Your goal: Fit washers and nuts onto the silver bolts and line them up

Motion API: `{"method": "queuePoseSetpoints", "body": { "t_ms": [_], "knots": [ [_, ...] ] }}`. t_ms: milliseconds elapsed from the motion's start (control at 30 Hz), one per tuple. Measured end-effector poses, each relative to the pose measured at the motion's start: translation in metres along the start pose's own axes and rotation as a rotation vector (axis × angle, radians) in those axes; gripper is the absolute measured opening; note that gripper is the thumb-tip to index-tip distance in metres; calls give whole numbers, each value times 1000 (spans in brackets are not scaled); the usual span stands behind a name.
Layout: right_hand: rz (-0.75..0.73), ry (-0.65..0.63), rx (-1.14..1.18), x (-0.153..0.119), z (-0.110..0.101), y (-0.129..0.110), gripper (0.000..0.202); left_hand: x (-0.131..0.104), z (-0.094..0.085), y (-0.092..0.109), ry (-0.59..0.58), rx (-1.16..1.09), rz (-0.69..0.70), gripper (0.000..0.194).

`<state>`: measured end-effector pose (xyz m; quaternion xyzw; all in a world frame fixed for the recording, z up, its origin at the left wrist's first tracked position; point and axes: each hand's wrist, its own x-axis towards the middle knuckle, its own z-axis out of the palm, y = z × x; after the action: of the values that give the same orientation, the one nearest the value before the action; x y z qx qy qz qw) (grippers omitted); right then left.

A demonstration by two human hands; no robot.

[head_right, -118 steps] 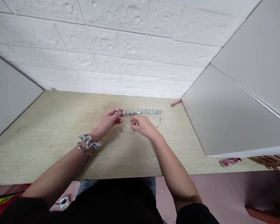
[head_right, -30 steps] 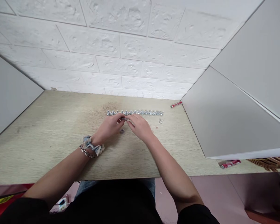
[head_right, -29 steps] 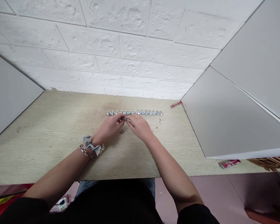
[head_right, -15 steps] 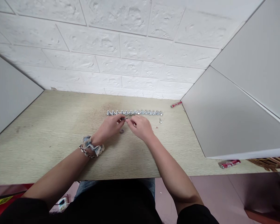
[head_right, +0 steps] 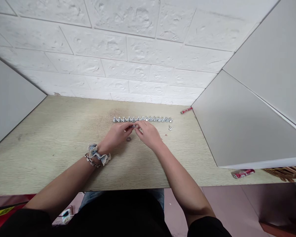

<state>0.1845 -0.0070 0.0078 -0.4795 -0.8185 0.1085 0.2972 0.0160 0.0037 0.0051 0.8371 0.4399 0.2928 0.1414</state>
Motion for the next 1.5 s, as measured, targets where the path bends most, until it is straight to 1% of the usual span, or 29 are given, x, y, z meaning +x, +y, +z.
{"method": "queuePoseSetpoints", "body": {
  "t_ms": [167, 400, 467, 600, 667, 767, 900, 933, 1033, 1167, 1300, 1400, 1433, 1500],
  "knots": [
    [77, -40, 23, 0, -4, -3, 17, 0, -1, 0, 16, -14, 49, 23],
    [53, -18, 53, 0, -6, -5, 22, -1, -1, 4, 44, -25, 117, 25],
    [47, -8, 15, 0, -6, -5, 28, -1, -1, 5, 42, -21, 125, 23],
    [84, -28, -114, -1, -6, -3, 52, 0, -1, 4, 34, -19, 107, 20],
    [105, -32, -127, -1, -6, -2, 55, 0, -1, 3, 41, -19, 80, 20],
    [100, 7, -66, -2, -8, -3, 50, 1, -2, 3, 62, -6, 31, 20],
    [17, 72, 42, -3, -8, -5, 21, 1, -2, 3, 58, -4, -8, 19],
    [-15, 77, 43, -3, -7, -4, 20, 1, -2, 3, 54, -4, -12, 19],
    [-90, 73, 0, -2, -3, -2, 24, 1, -2, 3, 42, -8, -14, 19],
    [-110, 43, -24, -1, 0, 0, 21, 1, -1, 2, 41, -20, 0, 20],
    [-69, 18, -32, 0, 0, -2, 19, 0, -1, 1, 36, -28, 16, 21],
    [-7, -5, -41, 1, -2, -4, 19, 0, -1, 2, 30, -32, 32, 22],
    [33, -16, -49, 0, -3, -4, 24, 0, -1, 2, 28, -29, 35, 22],
    [150, -30, -54, 0, -5, -4, 44, 0, -2, 3, 26, -16, 32, 21]
  ]
}}
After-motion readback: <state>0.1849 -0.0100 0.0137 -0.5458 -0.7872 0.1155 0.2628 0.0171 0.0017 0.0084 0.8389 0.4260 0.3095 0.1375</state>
